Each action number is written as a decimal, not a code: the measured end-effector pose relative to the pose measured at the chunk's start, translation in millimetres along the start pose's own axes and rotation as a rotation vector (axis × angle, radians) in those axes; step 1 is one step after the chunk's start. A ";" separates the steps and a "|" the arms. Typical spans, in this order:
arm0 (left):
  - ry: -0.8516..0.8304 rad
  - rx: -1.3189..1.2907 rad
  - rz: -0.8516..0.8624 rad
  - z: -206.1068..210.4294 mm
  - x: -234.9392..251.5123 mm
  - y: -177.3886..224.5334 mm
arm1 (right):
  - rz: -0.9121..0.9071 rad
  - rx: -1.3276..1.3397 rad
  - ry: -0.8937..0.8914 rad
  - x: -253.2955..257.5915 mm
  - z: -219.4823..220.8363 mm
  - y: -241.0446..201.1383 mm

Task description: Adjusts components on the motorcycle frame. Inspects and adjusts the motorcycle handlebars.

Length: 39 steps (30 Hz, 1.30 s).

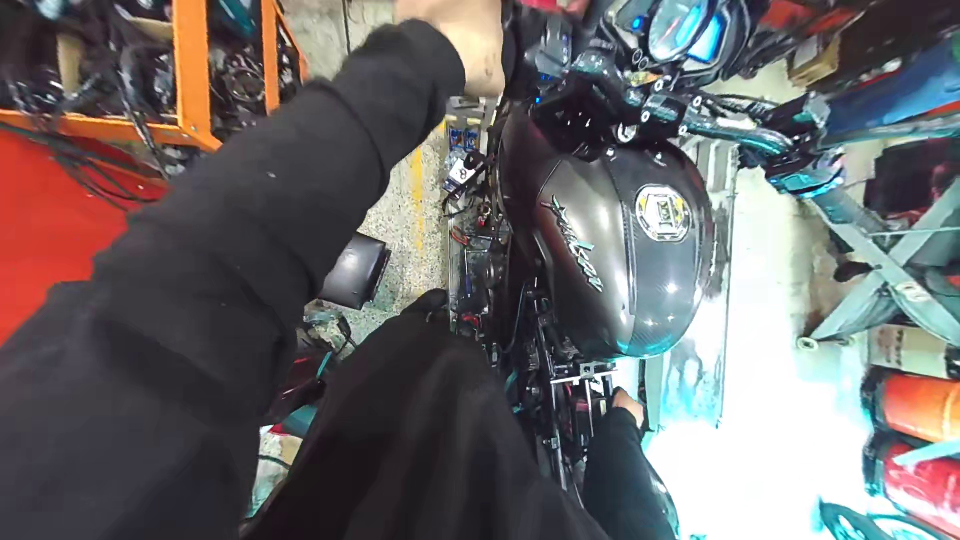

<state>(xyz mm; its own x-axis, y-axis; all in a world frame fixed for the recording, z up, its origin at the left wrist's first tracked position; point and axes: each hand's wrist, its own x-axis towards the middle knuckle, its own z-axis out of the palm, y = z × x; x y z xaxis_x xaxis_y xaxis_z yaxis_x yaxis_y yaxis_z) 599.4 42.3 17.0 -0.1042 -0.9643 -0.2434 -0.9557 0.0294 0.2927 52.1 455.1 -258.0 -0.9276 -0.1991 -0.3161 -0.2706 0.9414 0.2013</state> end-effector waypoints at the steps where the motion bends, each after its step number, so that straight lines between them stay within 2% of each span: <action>1: 0.037 0.045 -0.064 -2.7 -10.1 2.9 | -0.015 0.023 0.006 1.1 0.8 -0.2; 6: 0.024 0.103 -0.166 12.6 -42.7 11.8 | -0.044 0.091 -0.003 10.5 8.5 8.8; 12: -0.002 0.130 -0.180 13.7 -27.5 11.2 | -0.101 0.238 0.023 14.2 11.3 12.8; 18: -0.064 0.129 -0.101 18.4 -18.6 0.5 | -0.096 0.243 -0.015 6.9 6.2 15.4; 22: -0.035 0.136 0.005 18.3 -15.1 -5.1 | -0.104 0.193 -0.008 13.1 8.4 9.6; 30: -0.007 0.153 0.051 18.1 -21.0 -4.0 | -0.115 0.163 -0.029 16.1 11.0 12.7; 32: -0.011 0.150 0.051 17.2 -19.7 -2.4 | -0.128 0.326 -0.028 12.8 6.4 16.2; 36: -0.021 0.117 0.079 15.7 -16.8 -7.8 | -0.137 0.931 0.073 -1.3 -24.6 -9.6; 39: -0.040 0.107 0.080 15.2 -17.3 -7.4 | -0.338 1.171 0.270 -18.4 -82.4 -58.9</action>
<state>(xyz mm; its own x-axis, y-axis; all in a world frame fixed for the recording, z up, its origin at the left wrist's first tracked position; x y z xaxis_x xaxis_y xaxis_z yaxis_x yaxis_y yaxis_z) 604.2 62.7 5.0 -0.1899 -0.9467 -0.2602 -0.9676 0.1355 0.2131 63.9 380.8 -187.7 -0.9172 -0.3968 0.0368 -0.2419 0.4809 -0.8428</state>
